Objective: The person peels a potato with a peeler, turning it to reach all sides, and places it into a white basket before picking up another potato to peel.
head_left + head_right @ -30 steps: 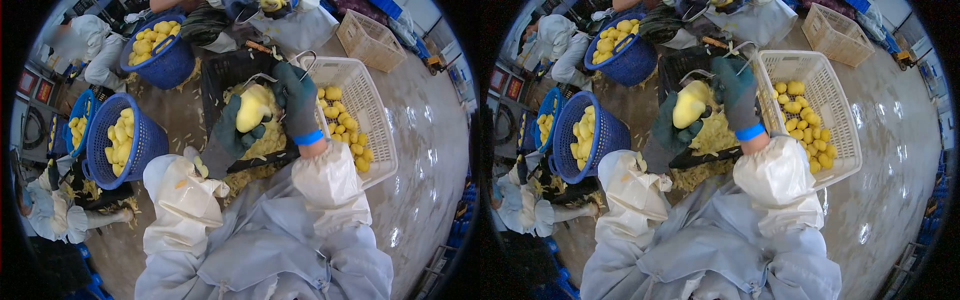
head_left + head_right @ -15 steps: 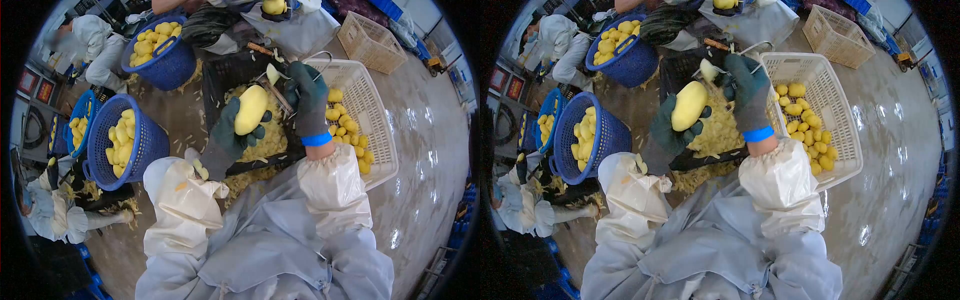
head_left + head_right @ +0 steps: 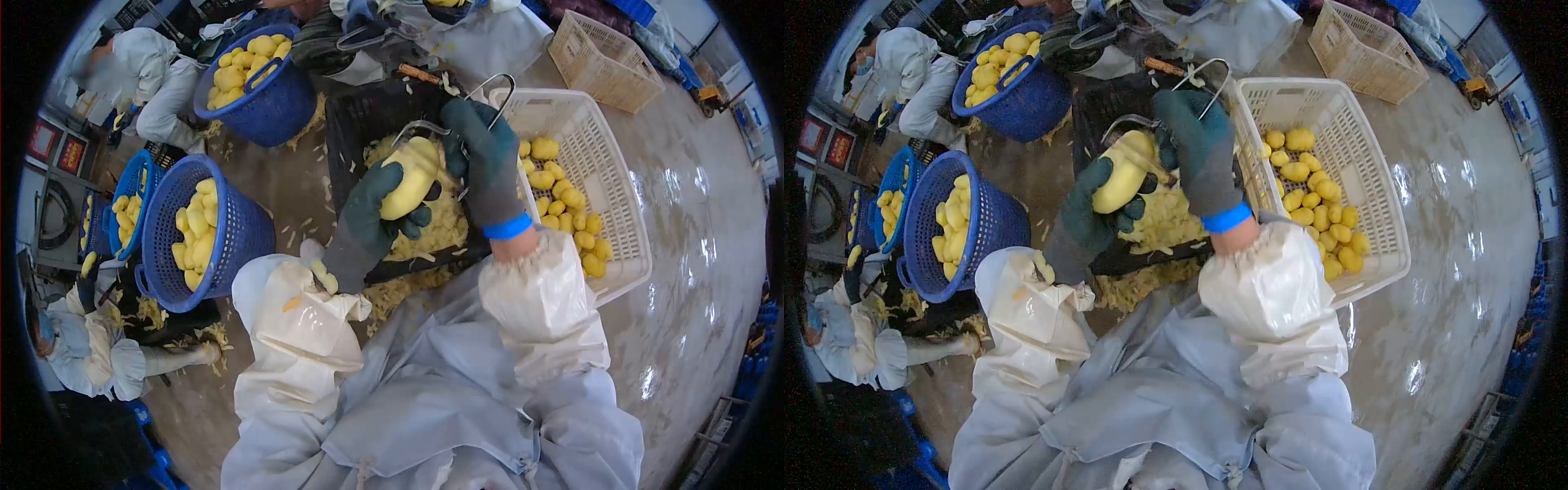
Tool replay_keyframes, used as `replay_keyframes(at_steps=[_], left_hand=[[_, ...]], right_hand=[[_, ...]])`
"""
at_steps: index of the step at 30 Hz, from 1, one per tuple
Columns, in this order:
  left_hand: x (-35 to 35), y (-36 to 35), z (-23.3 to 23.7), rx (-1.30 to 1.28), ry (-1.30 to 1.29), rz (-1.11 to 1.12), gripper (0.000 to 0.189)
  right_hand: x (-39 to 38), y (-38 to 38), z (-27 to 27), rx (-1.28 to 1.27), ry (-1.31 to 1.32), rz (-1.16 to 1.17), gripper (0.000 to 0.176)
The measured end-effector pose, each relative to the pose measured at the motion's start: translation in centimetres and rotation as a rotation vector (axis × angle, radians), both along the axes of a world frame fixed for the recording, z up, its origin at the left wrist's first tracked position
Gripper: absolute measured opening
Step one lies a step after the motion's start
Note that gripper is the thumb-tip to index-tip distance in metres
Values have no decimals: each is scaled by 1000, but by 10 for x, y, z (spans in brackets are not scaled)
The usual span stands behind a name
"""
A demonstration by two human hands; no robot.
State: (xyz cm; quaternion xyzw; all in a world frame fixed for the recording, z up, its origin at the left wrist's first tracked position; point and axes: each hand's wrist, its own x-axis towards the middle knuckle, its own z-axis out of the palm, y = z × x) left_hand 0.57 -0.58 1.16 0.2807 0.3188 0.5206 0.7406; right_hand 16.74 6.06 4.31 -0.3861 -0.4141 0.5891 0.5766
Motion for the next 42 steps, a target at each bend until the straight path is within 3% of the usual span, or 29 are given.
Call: replay_keyframes(at_steps=[2, 4, 6, 8, 9, 12, 14, 15, 17, 18, 20, 22, 24, 26, 28, 32, 34, 35, 36, 38, 39, 40, 41, 42], left_hand=[[-3, -2, 1, -31, -10, -23, 52], [-6, 1, 5, -89, -171, -60, 53], [-3, -1, 3, -112, -182, -10, 52], [1, -11, 1, -46, 228, 231, 49], [0, -12, 0, -53, 235, 222, 49], [-9, -2, 2, -129, -156, -18, 52], [-6, -1, 11, -131, -114, 10, 52], [-5, -1, 9, -124, -161, -8, 53], [-4, -3, 3, -127, -203, -31, 54], [-5, -3, 1, -98, -199, -40, 54], [-1, -3, 8, -53, -194, -52, 53], [10, -4, 27, -196, -215, 94, 55], [-3, 2, 12, -177, -292, -27, 55], [-8, -1, -1, -177, -359, -154, 55], [-3, -1, 16, -155, -343, -167, 56], [-3, 3, 8, -152, -388, -141, 54], [-6, 3, -5, -139, -548, -231, 58], [-5, 6, -3, -85, -592, -292, 58], [-6, 7, 1, -78, -586, -297, 58], [-5, 6, 6, -158, -505, -200, 58], [-6, 4, 1, -156, -513, -193, 58], [-8, 1, -7, -153, -343, -123, 58], [-10, -2, -12, -150, -168, -59, 58], [-9, -2, -11, -158, -163, -62, 58]], right_hand=[[6, 31, -32, 86, 37, -257, 19], [12, 24, -15, 36, 133, -244, 21], [-1, -4, 9, 82, -48, -85, 18], [-9, -13, 10, -42, -38, -62, 18], [-7, -5, -2, -17, 3, -79, 19], [14, 34, -25, 63, 66, -259, 21], [16, 19, -2, -49, 157, -39, 17], [13, 11, 6, -53, 156, -38, 17], [3, -2, 12, -115, 17, 84, 16], [5, 7, -3, -123, 24, 77, 16], [12, 42, -39, -113, 217, -228, 17], [16, 30, -13, -172, 366, -114, 17], [5, 1, 14, -151, 221, 115, 19], [4, 10, -10, -138, 150, 97, 18], [11, 40, -35, -74, 246, -213, 17], [-1, -5, 20, -75, 155, 81, 19], [4, 3, 0, -74, 90, 60, 17], [11, 25, -28, -78, 186, -56, 16], [15, 39, -42, -77, 282, -170, 16], [5, 9, 4, -59, 297, -111, 15], [-3, -6, 18, 2, 135, -54, 16], [-9, -16, 21, 55, -20, -1, 17], [-13, -18, 12, 82, -97, 0, 20], [-11, -4, -7, 75, -92, -4, 20]])
